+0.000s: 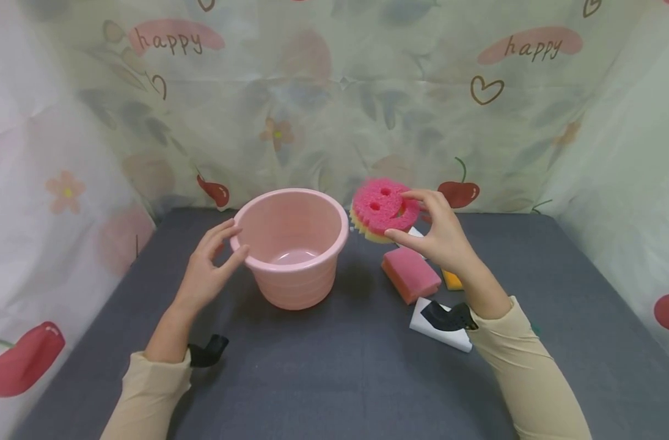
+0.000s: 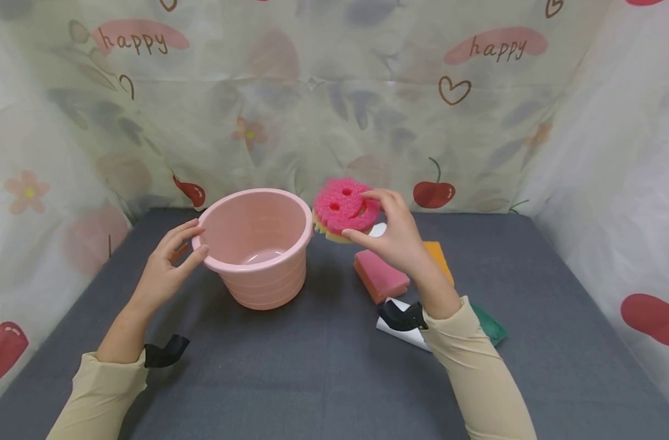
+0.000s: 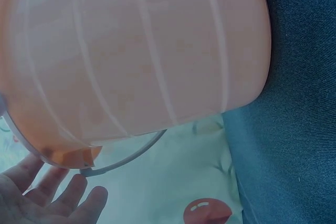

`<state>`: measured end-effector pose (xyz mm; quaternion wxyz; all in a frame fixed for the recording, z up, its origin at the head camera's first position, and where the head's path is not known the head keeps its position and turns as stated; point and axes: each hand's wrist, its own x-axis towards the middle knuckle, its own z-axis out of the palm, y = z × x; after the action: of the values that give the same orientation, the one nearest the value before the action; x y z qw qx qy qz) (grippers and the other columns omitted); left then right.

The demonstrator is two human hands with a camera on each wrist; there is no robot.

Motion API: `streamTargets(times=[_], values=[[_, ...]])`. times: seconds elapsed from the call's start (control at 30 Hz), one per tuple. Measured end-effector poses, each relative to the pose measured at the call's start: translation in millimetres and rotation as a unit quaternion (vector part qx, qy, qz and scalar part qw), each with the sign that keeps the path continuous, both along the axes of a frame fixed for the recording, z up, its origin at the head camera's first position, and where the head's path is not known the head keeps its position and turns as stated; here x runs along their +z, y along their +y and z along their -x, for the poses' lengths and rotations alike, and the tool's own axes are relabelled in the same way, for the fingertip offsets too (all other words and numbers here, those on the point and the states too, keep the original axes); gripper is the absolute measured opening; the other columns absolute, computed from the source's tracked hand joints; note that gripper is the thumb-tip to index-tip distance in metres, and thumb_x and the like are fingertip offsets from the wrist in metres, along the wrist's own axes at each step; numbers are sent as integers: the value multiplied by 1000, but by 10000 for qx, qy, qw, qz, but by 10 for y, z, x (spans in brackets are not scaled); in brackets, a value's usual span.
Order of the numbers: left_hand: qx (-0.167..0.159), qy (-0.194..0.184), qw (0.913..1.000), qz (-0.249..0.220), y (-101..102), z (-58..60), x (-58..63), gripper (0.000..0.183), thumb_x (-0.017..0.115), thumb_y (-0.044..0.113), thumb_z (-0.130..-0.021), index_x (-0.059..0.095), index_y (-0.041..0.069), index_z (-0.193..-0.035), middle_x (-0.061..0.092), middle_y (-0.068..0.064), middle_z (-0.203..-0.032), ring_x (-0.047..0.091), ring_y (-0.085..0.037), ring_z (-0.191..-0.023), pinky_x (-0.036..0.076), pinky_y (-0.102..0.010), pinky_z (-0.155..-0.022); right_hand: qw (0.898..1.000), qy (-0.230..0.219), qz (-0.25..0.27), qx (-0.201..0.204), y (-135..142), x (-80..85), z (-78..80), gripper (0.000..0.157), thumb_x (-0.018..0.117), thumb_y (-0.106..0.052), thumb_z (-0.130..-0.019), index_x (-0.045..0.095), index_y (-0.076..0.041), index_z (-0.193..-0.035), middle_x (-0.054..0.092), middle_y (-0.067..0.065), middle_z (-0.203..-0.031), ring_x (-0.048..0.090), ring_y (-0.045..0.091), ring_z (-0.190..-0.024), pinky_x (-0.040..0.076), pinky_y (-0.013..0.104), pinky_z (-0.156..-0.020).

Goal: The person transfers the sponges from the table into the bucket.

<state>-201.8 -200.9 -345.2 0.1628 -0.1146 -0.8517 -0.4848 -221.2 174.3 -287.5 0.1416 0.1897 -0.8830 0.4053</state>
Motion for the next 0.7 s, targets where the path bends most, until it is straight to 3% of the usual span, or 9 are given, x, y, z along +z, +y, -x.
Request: streamTargets(times=[0.47,0.7], values=[[0,15,10000,-25,7,-8,17,44,65,18,-87,55,5,-127,39,-10,-146,33,-29,-137,30,-58,-109,9969,-87,326,706,-528,171,60,62,77,-23,-75,49,-9,-128,40,10,-137,40,23,-124,45,47,-101],[11,-3,10000,0,9,0,5,44,66,19,-87,55,7,-127,39,-10,-146,33,-28,-137,31,-58,-109,9929,-186,454,1080,-759,146,159,61,77,-19,-74,49,-7,-127,40,10,-136,40,23,-125,47,44,-99]])
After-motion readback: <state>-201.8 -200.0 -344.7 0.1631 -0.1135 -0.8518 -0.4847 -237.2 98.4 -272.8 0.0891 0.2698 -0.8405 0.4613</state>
